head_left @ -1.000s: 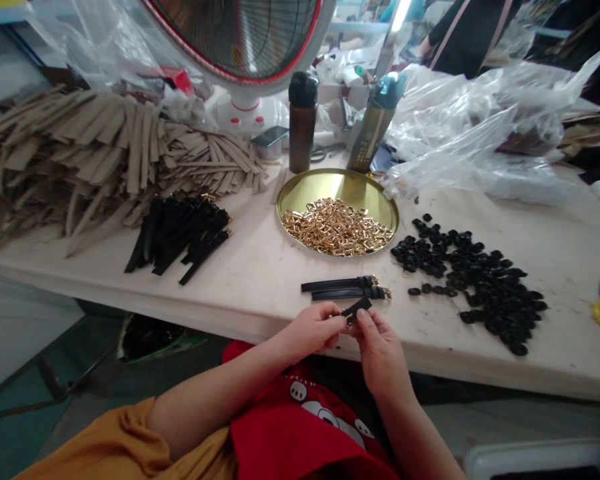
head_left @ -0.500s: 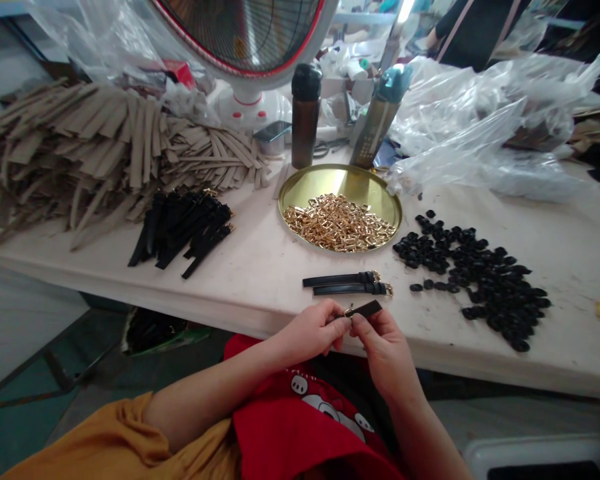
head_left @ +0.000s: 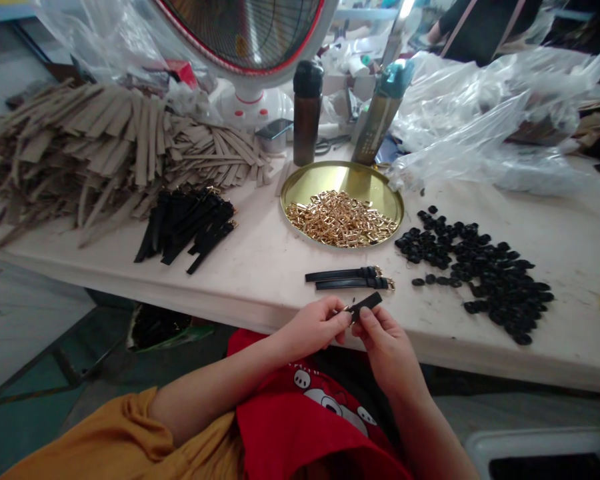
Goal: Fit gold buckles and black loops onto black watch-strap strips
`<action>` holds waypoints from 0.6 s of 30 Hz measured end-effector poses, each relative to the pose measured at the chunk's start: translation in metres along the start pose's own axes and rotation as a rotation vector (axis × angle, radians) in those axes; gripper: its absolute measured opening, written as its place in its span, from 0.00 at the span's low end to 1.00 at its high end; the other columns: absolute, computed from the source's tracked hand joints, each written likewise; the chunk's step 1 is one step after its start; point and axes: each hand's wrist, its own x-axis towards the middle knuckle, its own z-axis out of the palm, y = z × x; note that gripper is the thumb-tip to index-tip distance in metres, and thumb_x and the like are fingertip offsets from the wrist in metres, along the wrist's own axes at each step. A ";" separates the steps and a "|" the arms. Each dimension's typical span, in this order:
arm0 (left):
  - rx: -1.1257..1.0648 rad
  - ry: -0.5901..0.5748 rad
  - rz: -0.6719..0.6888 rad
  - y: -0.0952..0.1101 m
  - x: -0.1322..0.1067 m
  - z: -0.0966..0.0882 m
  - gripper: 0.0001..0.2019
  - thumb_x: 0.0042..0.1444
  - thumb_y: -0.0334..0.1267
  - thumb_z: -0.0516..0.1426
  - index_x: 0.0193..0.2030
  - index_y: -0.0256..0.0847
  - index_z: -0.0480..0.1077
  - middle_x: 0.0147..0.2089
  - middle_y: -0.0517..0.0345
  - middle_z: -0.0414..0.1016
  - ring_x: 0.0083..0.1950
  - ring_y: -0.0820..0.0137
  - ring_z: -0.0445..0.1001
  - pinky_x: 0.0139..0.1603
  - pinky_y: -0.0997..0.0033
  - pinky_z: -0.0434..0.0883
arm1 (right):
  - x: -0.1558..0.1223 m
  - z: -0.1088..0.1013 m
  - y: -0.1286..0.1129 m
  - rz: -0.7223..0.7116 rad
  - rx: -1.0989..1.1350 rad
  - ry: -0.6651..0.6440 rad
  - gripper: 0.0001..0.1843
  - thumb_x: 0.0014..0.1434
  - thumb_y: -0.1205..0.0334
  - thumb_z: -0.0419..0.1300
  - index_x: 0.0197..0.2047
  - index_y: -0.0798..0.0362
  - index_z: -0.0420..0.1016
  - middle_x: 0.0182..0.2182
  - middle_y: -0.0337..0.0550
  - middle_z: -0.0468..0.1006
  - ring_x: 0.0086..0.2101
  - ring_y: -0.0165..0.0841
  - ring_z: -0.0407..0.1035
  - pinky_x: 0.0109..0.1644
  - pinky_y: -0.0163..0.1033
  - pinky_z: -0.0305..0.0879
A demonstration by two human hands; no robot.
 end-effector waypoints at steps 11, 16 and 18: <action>-0.070 -0.038 0.013 0.005 0.006 -0.001 0.12 0.54 0.46 0.51 0.32 0.37 0.62 0.28 0.63 0.68 0.18 0.83 0.58 0.17 0.81 0.57 | 0.006 -0.003 -0.006 0.059 0.129 -0.071 0.11 0.52 0.52 0.60 0.31 0.51 0.71 0.23 0.35 0.70 0.24 0.27 0.62 0.32 0.35 0.61; -0.049 -0.016 -0.029 0.001 0.010 -0.003 0.12 0.52 0.45 0.53 0.29 0.37 0.62 0.26 0.63 0.68 0.18 0.82 0.59 0.16 0.81 0.57 | 0.005 -0.003 0.002 0.099 0.206 -0.095 0.12 0.48 0.58 0.64 0.38 0.48 0.72 0.34 0.37 0.75 0.32 0.29 0.67 0.38 0.35 0.64; -0.037 -0.013 -0.030 -0.002 0.012 -0.004 0.12 0.52 0.45 0.53 0.29 0.37 0.62 0.25 0.64 0.67 0.17 0.82 0.58 0.16 0.81 0.57 | 0.004 -0.003 0.002 0.116 0.229 -0.114 0.14 0.47 0.61 0.65 0.39 0.48 0.72 0.35 0.37 0.75 0.33 0.28 0.67 0.39 0.35 0.64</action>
